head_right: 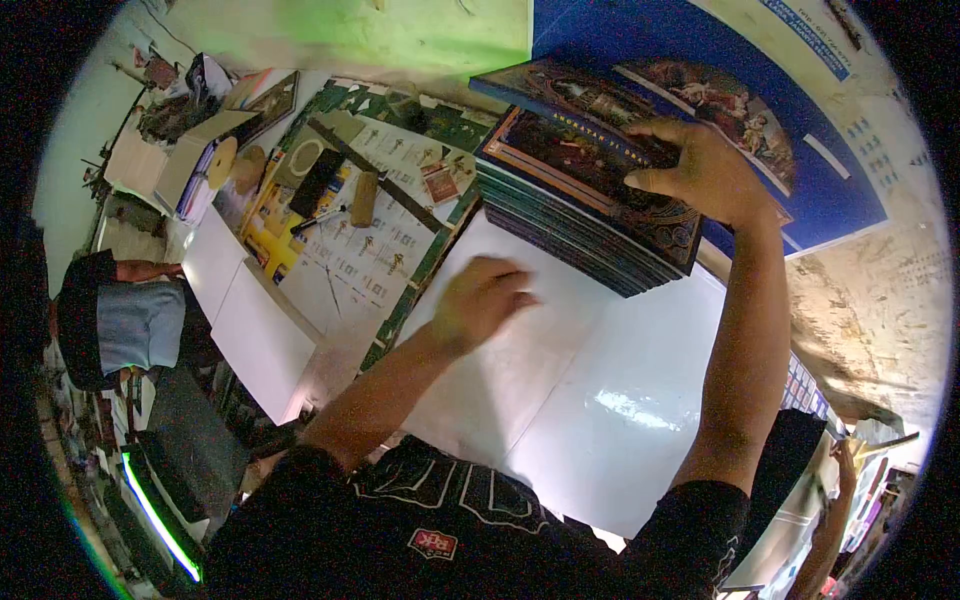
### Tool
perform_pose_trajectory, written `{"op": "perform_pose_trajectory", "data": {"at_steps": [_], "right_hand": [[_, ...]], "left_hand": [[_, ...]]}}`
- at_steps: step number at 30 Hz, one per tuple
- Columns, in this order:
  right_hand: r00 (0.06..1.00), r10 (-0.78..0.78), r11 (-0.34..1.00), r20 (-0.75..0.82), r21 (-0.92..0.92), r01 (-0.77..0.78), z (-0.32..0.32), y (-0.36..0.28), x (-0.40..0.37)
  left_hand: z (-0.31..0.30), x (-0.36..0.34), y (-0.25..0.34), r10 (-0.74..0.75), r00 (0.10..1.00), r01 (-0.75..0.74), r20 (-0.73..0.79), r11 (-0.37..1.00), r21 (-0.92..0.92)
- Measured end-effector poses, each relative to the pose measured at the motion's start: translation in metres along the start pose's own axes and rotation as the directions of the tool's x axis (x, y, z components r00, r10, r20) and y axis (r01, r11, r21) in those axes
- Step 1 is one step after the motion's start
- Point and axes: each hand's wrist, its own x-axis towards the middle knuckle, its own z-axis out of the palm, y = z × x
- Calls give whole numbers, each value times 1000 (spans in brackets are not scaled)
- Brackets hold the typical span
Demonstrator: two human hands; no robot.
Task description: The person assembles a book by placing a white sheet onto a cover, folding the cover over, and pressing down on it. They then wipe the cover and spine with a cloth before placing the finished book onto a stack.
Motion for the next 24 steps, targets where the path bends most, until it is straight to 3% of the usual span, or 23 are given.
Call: {"op": "perform_pose_trajectory", "data": {"at_steps": [1,2,3,4,6,8,10,14,16,20,24], "right_hand": [[999,26,999,42,44,-28,-6,0,4],[997,45,997,63,56,-48,-13,-1,6],[997,46,998,54,46,-48,-18,-2,7],[996,69,996,64,50,-73,-24,-3,9],[993,96,993,65,56,-100,-31,1,13],[997,52,995,52,-88,-48,-33,3,20],[995,85,993,45,-82,-81,-36,-1,17],[986,139,990,96,-13,-139,-36,6,21],[982,151,987,109,42,-157,-35,6,22],[965,210,970,155,88,-225,-38,1,23],[969,194,955,153,196,-223,-38,3,22]], "left_hand": [[5,48,18,-245,833,413,495,872,-262],[34,66,20,-6,966,76,257,963,-260],[59,80,22,267,963,-260,19,950,-171],[77,90,16,281,960,-275,9,946,-169],[97,106,4,414,909,-416,58,909,35],[97,103,-9,409,905,-421,121,902,97],[94,105,-21,401,896,-431,191,888,157],[84,100,-36,358,924,-381,133,888,256],[78,100,-41,347,937,-338,26,889,310],[60,97,-60,298,954,-282,17,882,378],[36,88,-104,160,983,-93,-95,864,495]]}}
